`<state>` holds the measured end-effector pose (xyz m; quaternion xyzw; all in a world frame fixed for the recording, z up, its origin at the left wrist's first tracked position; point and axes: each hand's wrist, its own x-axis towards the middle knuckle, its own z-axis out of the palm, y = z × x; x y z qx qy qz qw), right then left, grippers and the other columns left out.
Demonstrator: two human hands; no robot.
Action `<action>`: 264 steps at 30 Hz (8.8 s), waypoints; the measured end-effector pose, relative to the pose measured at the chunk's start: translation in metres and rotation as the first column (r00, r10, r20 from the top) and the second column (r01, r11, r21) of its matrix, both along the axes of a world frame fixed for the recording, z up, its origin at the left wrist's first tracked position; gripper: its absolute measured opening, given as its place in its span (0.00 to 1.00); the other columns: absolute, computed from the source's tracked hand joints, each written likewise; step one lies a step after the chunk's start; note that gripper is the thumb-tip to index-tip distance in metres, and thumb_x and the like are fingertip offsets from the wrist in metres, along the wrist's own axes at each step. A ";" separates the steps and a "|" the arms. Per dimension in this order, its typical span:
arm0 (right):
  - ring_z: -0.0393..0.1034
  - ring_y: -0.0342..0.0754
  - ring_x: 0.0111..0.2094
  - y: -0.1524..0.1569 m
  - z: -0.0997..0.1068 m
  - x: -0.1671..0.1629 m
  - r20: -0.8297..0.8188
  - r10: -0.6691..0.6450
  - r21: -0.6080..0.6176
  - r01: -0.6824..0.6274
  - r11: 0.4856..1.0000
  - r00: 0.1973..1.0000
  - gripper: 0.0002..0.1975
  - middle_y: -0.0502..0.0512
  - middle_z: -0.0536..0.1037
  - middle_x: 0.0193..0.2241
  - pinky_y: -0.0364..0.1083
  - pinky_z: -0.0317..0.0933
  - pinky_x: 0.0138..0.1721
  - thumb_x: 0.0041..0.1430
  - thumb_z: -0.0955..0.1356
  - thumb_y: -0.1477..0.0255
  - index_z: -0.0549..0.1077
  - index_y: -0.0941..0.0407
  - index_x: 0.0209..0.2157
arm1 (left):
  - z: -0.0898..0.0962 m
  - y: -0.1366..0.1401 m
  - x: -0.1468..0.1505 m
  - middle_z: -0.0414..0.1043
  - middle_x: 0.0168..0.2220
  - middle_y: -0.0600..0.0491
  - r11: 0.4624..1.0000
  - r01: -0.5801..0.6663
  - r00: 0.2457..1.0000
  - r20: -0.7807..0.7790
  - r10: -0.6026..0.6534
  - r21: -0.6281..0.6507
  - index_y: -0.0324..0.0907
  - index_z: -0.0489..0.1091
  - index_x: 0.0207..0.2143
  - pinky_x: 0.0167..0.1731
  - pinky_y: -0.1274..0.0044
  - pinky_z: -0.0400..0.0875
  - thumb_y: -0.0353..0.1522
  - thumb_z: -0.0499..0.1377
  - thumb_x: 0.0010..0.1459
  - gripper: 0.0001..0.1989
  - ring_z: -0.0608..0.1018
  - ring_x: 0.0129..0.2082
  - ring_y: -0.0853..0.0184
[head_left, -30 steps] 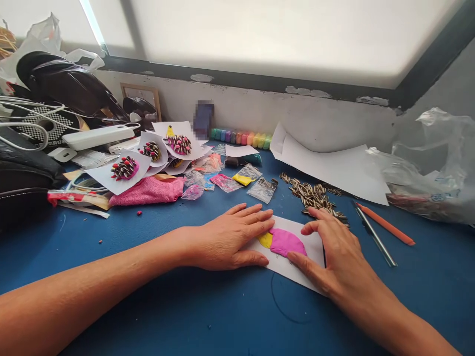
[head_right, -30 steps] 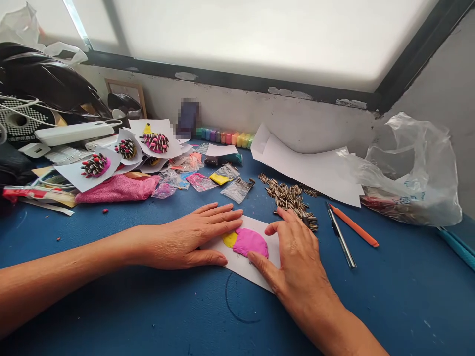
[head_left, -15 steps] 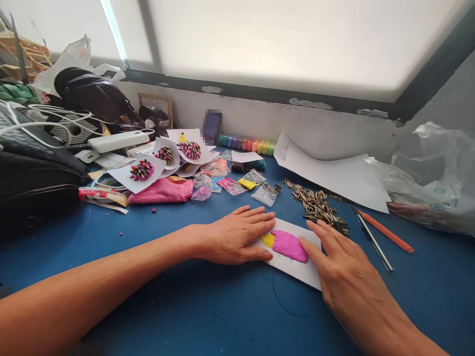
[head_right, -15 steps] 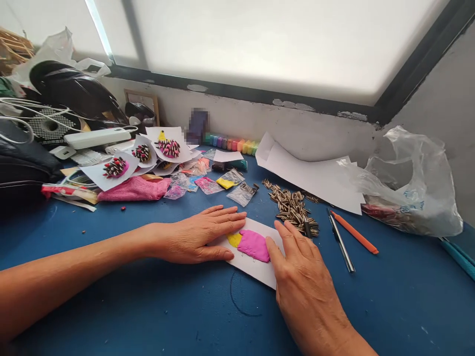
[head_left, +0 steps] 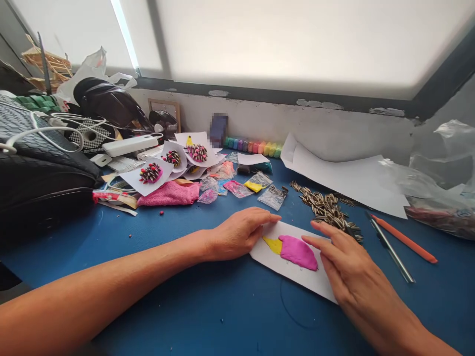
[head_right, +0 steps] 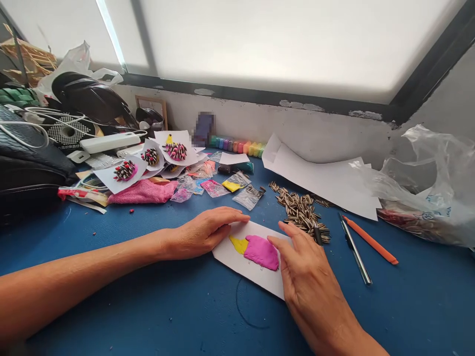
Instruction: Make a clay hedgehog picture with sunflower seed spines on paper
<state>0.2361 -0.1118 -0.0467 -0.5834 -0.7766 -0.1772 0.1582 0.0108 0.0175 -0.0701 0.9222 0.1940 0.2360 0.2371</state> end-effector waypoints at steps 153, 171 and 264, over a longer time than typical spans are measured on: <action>0.66 0.59 0.58 0.009 -0.014 -0.011 0.010 0.123 0.043 -0.124 0.991 0.992 0.20 0.68 0.68 0.60 0.58 0.67 0.52 0.70 0.59 0.66 0.75 0.56 0.55 | 0.006 -0.007 -0.004 0.69 0.61 0.43 0.978 0.085 0.985 -0.163 -0.053 0.192 0.39 0.71 0.55 0.62 0.62 0.64 0.23 0.56 0.63 0.19 0.68 0.64 0.54; 0.69 0.59 0.56 0.010 -0.014 -0.013 0.025 0.104 0.064 -0.105 0.992 0.994 0.21 0.67 0.70 0.59 0.56 0.68 0.50 0.70 0.59 0.64 0.77 0.54 0.53 | 0.007 -0.008 -0.003 0.70 0.60 0.42 0.977 0.086 0.987 -0.150 -0.057 0.195 0.37 0.72 0.53 0.63 0.62 0.63 0.23 0.55 0.64 0.16 0.70 0.63 0.55; 0.65 0.61 0.59 -0.002 -0.003 -0.015 0.048 0.212 0.038 -0.213 0.976 0.976 0.18 0.68 0.67 0.60 0.59 0.67 0.51 0.69 0.61 0.67 0.79 0.55 0.49 | 0.002 -0.007 -0.003 0.71 0.60 0.46 0.959 0.081 0.990 -0.137 -0.045 0.271 0.39 0.72 0.54 0.63 0.65 0.64 0.22 0.55 0.62 0.19 0.71 0.62 0.57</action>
